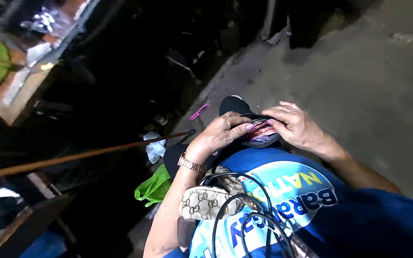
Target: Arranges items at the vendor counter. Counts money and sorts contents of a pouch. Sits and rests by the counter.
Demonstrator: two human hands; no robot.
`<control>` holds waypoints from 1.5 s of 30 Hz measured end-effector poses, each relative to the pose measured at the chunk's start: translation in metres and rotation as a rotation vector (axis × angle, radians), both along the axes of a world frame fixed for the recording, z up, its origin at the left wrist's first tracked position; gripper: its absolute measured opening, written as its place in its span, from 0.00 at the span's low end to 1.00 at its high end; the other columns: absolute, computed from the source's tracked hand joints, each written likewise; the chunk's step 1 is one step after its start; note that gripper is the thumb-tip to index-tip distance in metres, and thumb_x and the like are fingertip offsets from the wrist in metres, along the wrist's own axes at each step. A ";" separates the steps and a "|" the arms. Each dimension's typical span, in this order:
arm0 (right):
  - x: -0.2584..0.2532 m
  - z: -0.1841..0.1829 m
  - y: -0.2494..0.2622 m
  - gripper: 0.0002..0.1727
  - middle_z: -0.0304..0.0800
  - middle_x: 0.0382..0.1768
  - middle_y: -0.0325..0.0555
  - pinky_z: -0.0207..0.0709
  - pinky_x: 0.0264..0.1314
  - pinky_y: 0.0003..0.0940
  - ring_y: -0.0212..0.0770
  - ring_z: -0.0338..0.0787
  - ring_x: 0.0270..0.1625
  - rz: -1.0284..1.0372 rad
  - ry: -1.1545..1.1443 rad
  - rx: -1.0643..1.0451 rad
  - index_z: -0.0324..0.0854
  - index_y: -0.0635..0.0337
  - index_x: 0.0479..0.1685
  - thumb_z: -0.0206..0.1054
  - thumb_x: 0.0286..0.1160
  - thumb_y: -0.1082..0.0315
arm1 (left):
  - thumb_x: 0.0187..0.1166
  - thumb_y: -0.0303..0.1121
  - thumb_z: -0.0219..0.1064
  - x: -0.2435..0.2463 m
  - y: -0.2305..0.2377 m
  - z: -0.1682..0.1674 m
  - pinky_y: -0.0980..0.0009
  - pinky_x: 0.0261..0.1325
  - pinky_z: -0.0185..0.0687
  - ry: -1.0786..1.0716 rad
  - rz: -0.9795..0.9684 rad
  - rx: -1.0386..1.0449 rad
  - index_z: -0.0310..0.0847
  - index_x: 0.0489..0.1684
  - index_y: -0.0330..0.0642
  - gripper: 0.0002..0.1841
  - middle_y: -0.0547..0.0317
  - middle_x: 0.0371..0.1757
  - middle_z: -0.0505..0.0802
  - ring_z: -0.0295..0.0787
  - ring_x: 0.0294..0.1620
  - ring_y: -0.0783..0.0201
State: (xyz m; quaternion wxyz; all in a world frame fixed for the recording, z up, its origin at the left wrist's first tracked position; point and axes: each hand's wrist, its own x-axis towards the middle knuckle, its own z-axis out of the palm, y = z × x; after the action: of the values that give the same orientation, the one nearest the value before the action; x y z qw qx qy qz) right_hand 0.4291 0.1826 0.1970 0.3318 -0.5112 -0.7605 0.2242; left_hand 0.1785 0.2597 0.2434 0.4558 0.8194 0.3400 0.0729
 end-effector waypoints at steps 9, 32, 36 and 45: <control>-0.004 0.003 0.003 0.14 0.96 0.50 0.51 0.81 0.67 0.52 0.50 0.94 0.55 -0.052 -0.136 -0.041 0.90 0.61 0.56 0.60 0.84 0.70 | 0.87 0.39 0.61 -0.026 0.000 0.017 0.71 0.66 0.81 -0.103 0.145 -0.070 0.91 0.57 0.41 0.15 0.59 0.58 0.92 0.88 0.60 0.72; -0.015 0.014 0.008 0.19 0.89 0.57 0.75 0.75 0.63 0.75 0.75 0.89 0.59 0.124 -0.169 -0.144 0.85 0.74 0.62 0.54 0.87 0.69 | 0.86 0.40 0.63 -0.162 -0.152 -0.026 0.64 0.74 0.79 -0.025 0.989 -0.053 0.84 0.67 0.35 0.20 0.44 0.66 0.88 0.86 0.67 0.60; -0.021 0.018 0.005 0.19 0.89 0.57 0.75 0.75 0.64 0.74 0.75 0.89 0.59 0.147 -0.207 -0.151 0.85 0.74 0.61 0.55 0.87 0.69 | 0.87 0.43 0.62 -0.180 -0.184 -0.073 0.55 0.81 0.72 0.123 1.277 -0.095 0.81 0.71 0.33 0.24 0.38 0.73 0.84 0.79 0.76 0.50; -0.024 0.022 0.006 0.22 0.89 0.57 0.74 0.78 0.65 0.69 0.72 0.90 0.59 0.210 -0.243 -0.163 0.85 0.74 0.61 0.56 0.89 0.62 | 0.94 0.57 0.35 -0.180 -0.273 -0.149 0.43 0.84 0.66 0.332 1.389 -0.399 0.78 0.76 0.35 0.37 0.36 0.75 0.84 0.77 0.80 0.43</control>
State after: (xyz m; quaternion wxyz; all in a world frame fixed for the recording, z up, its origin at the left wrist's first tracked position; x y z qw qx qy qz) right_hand 0.4053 0.1886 0.2187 0.1698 -0.4776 -0.8234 0.2553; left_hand -0.0017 -0.0135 0.0948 0.3877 0.3174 0.8512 0.1561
